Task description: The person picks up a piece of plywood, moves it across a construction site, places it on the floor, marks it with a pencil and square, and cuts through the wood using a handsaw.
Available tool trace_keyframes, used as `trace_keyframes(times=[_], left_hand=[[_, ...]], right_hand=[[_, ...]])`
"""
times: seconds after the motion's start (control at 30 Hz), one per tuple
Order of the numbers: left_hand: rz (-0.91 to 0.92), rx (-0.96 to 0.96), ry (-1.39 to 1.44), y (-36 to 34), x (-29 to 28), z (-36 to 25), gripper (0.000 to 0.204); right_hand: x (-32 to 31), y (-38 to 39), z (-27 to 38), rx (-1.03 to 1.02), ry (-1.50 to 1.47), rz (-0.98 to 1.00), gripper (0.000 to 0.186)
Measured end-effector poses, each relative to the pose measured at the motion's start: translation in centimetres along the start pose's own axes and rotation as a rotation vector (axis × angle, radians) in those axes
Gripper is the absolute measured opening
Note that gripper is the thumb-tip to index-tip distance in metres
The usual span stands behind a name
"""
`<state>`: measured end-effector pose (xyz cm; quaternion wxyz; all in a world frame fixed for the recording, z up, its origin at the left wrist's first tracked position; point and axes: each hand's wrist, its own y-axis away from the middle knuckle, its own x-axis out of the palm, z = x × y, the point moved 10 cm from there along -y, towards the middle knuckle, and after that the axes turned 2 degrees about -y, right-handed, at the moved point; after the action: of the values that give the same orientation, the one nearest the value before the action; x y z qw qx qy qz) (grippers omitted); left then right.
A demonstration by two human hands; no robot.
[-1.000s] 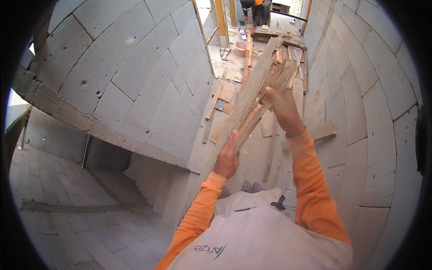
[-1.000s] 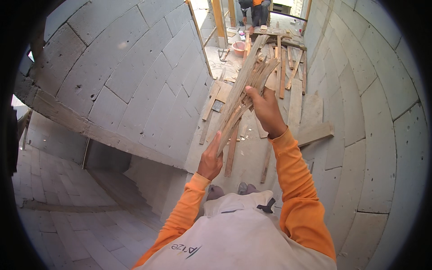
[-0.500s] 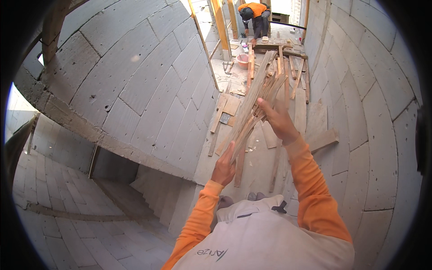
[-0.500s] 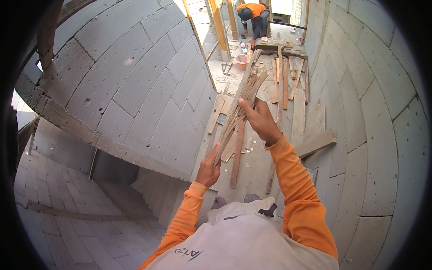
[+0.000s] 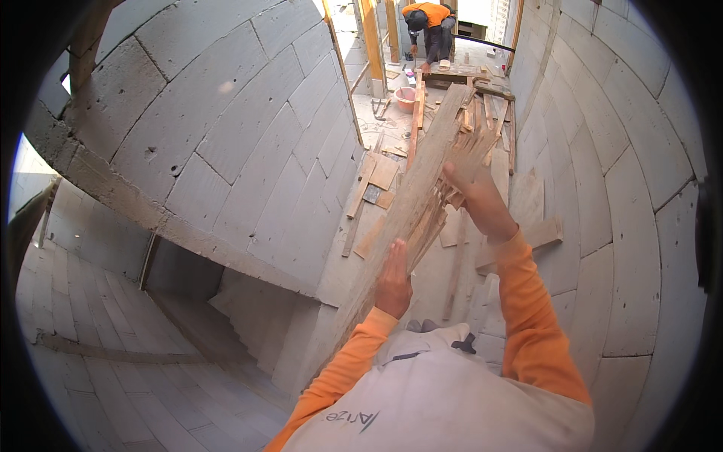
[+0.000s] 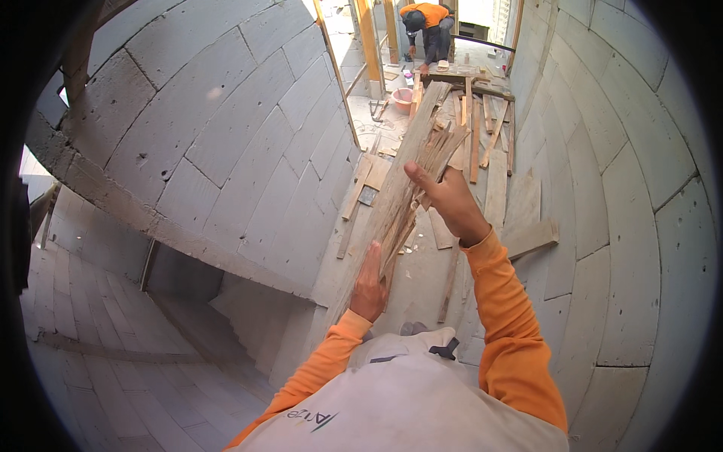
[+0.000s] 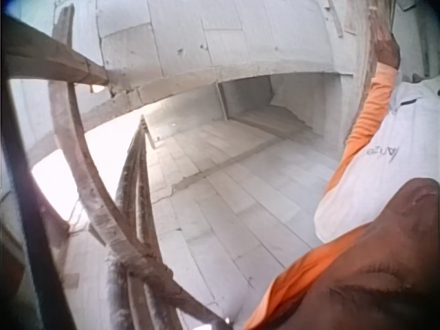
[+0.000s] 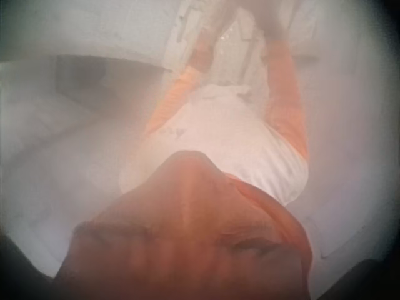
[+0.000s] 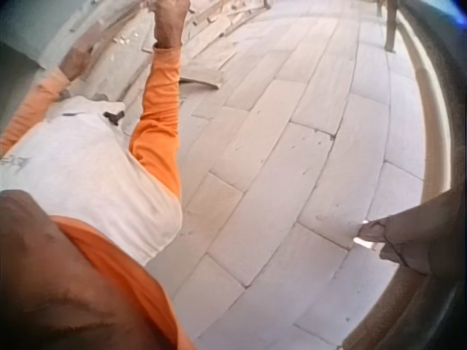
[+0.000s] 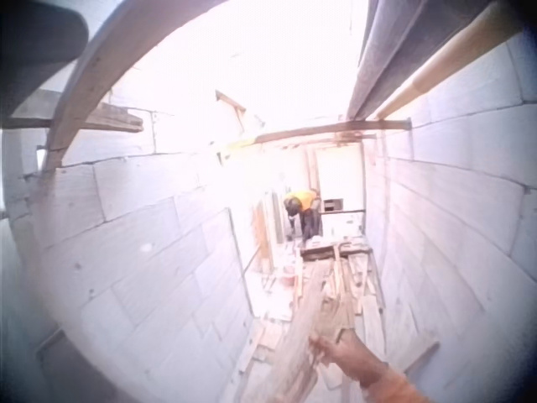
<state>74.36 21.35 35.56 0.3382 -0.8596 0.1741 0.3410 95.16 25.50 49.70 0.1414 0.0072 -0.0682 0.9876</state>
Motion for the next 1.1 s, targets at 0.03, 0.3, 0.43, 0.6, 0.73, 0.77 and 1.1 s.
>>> trace_keyframes(times=[0.03, 0.3, 0.43, 0.6, 0.73, 0.77, 1.1], left_hand=[[-0.023, -0.016, -0.011, 0.1, 0.1, 0.1, 0.076], [0.042, -0.029, 0.094, -0.2, -0.8, 0.1, 0.077], [0.060, -0.015, 0.115, -0.8, -1.2, 0.5, 0.076], [0.072, 0.020, 0.098, -1.3, -1.4, 1.2, 0.076], [0.099, -0.071, 0.232, -1.8, -2.6, 2.3, 0.064], [0.128, -0.103, 0.246, -2.0, -3.2, 2.9, 0.060], [0.230, -0.254, 0.285, -4.0, -6.8, 7.9, 0.030]], right_hand=[[-0.8, -0.5, -0.6, 0.026, -0.018, 0.004, 0.062], [-2.7, -1.1, -1.3, 0.027, -0.398, 0.072, 0.044], [-3.2, -1.8, -2.9, 0.037, -0.489, 0.122, 0.043], [-3.2, -2.4, -3.5, 0.029, -0.536, 0.151, 0.043], [-4.0, -3.1, -5.2, 0.026, -0.618, 0.137, 0.046], [-4.2, -3.2, -5.7, 0.024, -0.680, 0.124, 0.047], [-4.4, -5.7, -8.8, -0.065, -0.617, 0.164, 0.039]])
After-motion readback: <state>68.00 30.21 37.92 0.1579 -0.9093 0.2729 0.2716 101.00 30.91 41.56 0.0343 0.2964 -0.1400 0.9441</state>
